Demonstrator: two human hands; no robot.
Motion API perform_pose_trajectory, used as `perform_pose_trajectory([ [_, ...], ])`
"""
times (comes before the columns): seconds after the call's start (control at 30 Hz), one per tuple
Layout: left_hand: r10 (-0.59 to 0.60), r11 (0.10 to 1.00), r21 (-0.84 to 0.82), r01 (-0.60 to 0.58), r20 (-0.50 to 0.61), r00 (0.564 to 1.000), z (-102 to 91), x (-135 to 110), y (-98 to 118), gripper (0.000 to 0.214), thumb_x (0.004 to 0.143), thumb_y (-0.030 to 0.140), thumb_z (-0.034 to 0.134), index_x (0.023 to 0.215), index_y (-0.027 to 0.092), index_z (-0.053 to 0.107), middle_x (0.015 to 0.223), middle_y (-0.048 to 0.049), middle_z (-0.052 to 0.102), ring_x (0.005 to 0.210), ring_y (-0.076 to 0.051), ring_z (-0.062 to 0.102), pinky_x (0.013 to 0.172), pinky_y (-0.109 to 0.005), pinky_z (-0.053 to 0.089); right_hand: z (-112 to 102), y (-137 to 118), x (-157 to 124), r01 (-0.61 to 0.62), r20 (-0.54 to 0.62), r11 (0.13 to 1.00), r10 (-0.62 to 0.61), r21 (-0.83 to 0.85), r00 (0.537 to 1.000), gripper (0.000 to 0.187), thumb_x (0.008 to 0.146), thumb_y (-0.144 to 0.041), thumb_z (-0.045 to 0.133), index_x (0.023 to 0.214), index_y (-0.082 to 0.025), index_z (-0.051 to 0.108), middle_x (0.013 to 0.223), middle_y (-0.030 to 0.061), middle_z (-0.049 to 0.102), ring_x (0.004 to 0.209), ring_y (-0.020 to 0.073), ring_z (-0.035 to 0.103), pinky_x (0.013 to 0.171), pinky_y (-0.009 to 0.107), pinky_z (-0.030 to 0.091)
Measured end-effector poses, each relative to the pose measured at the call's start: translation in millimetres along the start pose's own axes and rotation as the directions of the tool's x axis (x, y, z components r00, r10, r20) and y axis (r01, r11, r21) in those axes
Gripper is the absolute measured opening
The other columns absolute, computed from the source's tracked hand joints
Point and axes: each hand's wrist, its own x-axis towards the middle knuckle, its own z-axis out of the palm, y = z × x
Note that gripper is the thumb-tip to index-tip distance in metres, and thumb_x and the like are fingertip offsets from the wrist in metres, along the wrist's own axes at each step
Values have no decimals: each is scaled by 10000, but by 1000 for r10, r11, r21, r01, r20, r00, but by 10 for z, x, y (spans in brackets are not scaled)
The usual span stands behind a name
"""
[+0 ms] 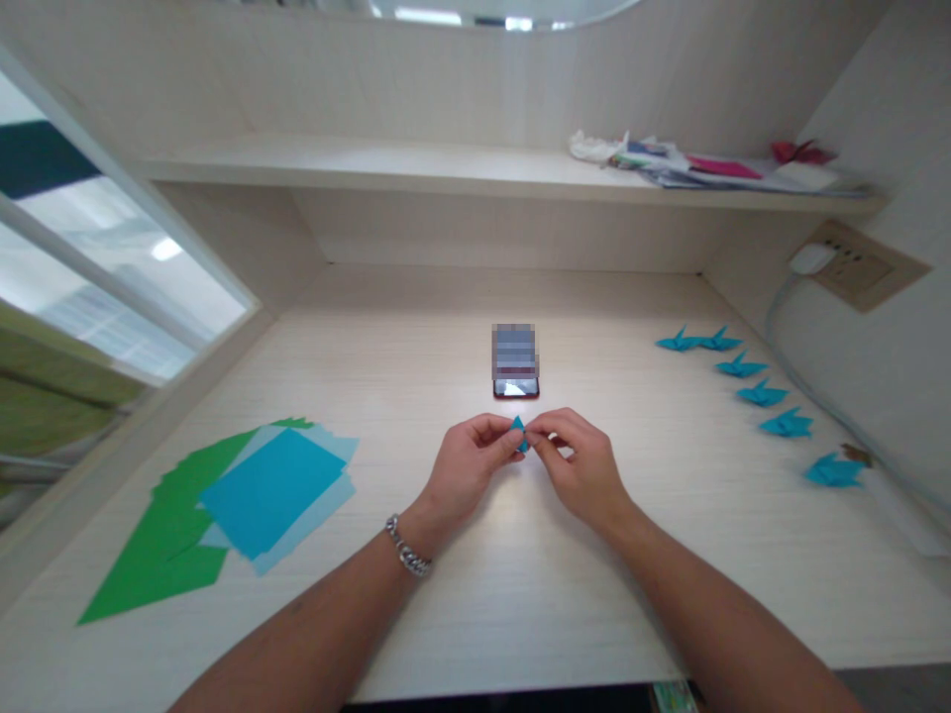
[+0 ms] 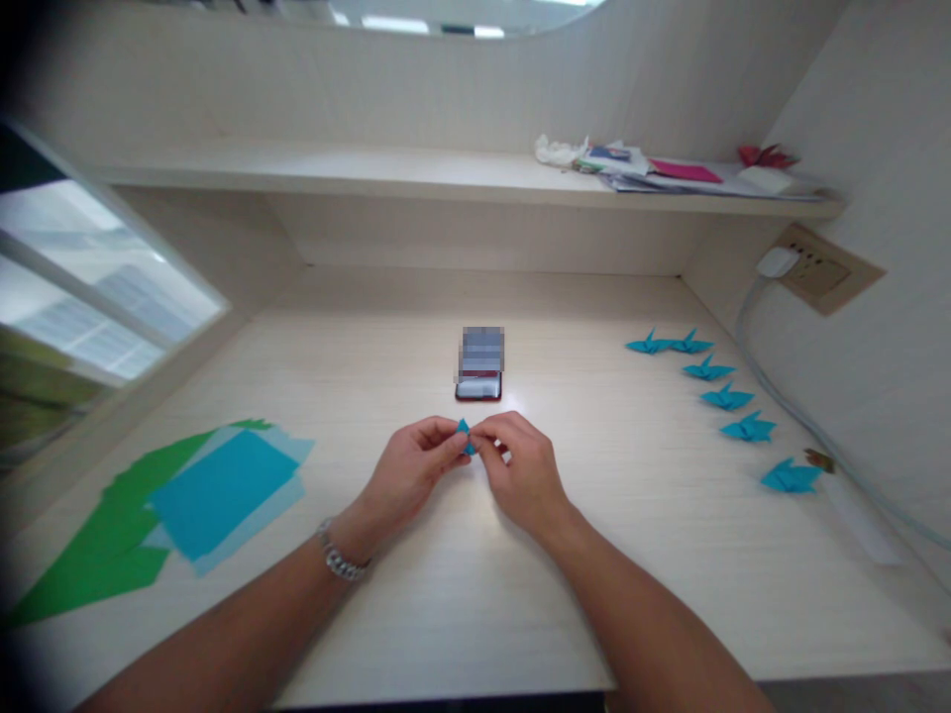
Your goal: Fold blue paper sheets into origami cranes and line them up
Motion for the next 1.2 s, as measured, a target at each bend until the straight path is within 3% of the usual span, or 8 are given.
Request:
perform_pose_trajectory([
  [0.5,142,977,155,-148,48,989,58,-44,50,131,783,241,671,842,138,615,819,-23,607,734,-127,583,686,-271,533,25,8,1,-135,36,991,135,4,990,79,836,-193,556,832,-177,634,809,28,623,716,142,581,608,254,468],
  [0.7,97,983,148,-108,80,992,61,-48,30,135,807,273,638,844,153,589,807,-11,566,717,-121,555,611,-241,537,45,58,-5,-200,108,978,192,65,975,108,857,-238,525,835,-175,610,811,30,618,724,148,574,627,270,462],
  [0.9,34,994,100,-38,41,999,73,-27,49,152,777,285,663,801,147,605,764,-12,579,673,-122,571,560,-230,530,61,104,3,-298,160,941,273,161,949,187,864,-345,529,833,-174,599,799,36,631,739,161,581,615,270,473],
  [1.07,35,995,95,-38,33,999,52,-22,36,166,748,250,701,848,127,649,843,-45,647,731,-135,612,684,-272,550,44,95,-3,-234,120,969,225,74,967,172,871,-314,513,816,-179,606,784,35,627,712,154,564,620,269,456],
  [1.2,28,997,67,-30,43,999,36,-31,21,210,744,245,710,912,129,664,901,-66,667,762,-147,622,706,-288,550,14,118,16,-287,124,942,268,177,955,186,865,-319,511,786,-181,607,755,24,620,706,155,569,622,273,465],
])
